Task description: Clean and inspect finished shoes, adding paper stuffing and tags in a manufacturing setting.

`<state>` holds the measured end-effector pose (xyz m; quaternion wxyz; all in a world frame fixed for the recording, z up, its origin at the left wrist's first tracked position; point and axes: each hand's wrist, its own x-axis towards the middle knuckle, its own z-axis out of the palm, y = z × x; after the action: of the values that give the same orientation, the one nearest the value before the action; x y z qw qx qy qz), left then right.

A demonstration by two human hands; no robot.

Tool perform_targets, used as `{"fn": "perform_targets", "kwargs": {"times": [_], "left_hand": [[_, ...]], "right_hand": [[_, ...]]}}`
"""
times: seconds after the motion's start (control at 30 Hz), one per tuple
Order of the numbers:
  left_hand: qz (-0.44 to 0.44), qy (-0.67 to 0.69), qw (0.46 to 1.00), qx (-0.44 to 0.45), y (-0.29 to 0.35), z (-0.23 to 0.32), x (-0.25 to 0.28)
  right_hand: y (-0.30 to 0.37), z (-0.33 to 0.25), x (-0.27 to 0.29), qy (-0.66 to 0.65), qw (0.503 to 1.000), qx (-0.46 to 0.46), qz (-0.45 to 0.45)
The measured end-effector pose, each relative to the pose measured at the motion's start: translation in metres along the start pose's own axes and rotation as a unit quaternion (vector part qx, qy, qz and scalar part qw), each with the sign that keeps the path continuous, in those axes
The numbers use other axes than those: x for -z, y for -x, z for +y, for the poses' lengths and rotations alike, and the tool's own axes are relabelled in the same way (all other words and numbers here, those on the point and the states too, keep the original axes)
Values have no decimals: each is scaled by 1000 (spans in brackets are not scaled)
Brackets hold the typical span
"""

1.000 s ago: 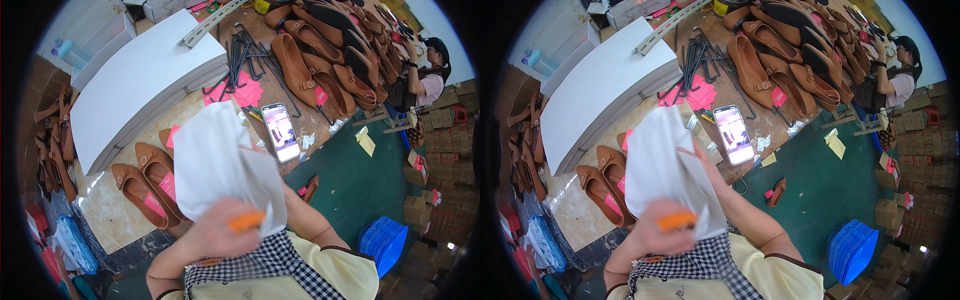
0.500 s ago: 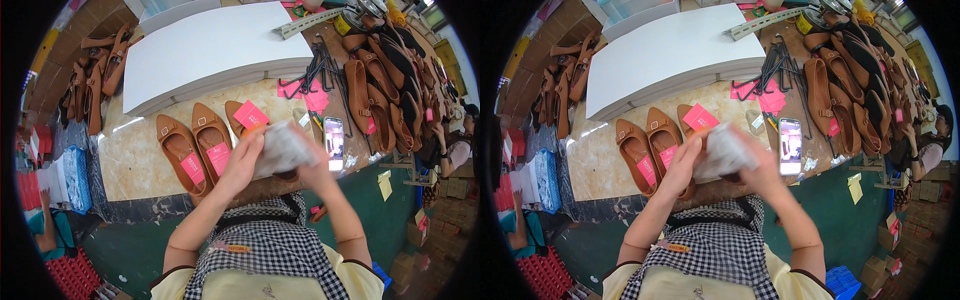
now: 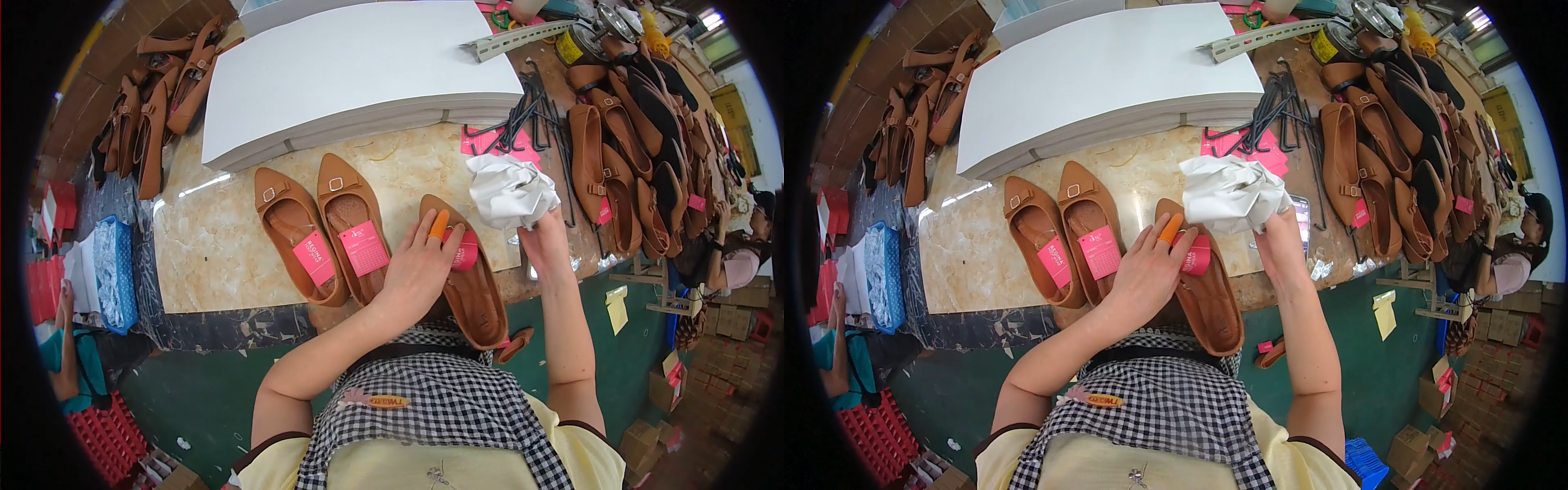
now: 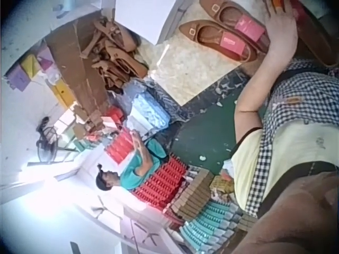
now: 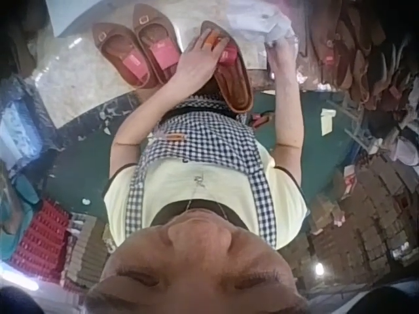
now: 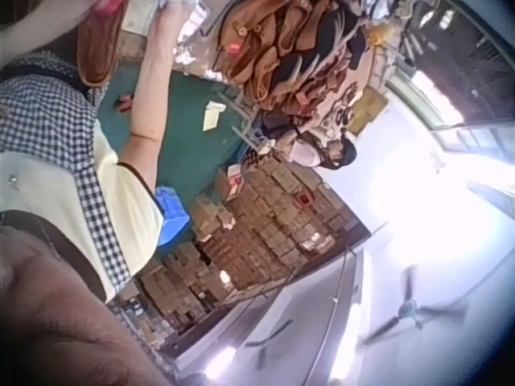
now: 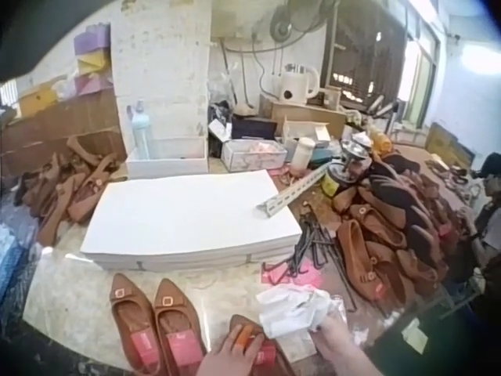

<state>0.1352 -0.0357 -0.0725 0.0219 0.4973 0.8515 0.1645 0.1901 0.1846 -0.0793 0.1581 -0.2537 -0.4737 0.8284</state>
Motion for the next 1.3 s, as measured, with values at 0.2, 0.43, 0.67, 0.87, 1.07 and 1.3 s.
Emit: {"fn": "perform_targets", "kwargs": {"times": [0.2, 0.43, 0.67, 0.87, 1.07, 1.3], "left_hand": [[-74, 155, 975, -141, 22, 25, -1], [-161, 222, 941, -199, 46, 48, -39], [-233, 177, 945, -147, 27, 42, -24], [-178, 157, 958, -161, 40, 33, -49], [-271, 125, 939, -173, -26, 10, 38], [33, -180, 946, 267, -147, -231, 91]], "right_hand": [[23, -6, 36, 77, 992, -27, -99], [62, 25, -35, 747, 554, 295, -219], [28, 12, -62, 684, 626, 209, -311], [-4, 27, -52, 561, 770, 172, -252], [-26, 42, -34, 576, 786, 211, -75], [12, 10, -4, 528, 822, 193, -96]]}}
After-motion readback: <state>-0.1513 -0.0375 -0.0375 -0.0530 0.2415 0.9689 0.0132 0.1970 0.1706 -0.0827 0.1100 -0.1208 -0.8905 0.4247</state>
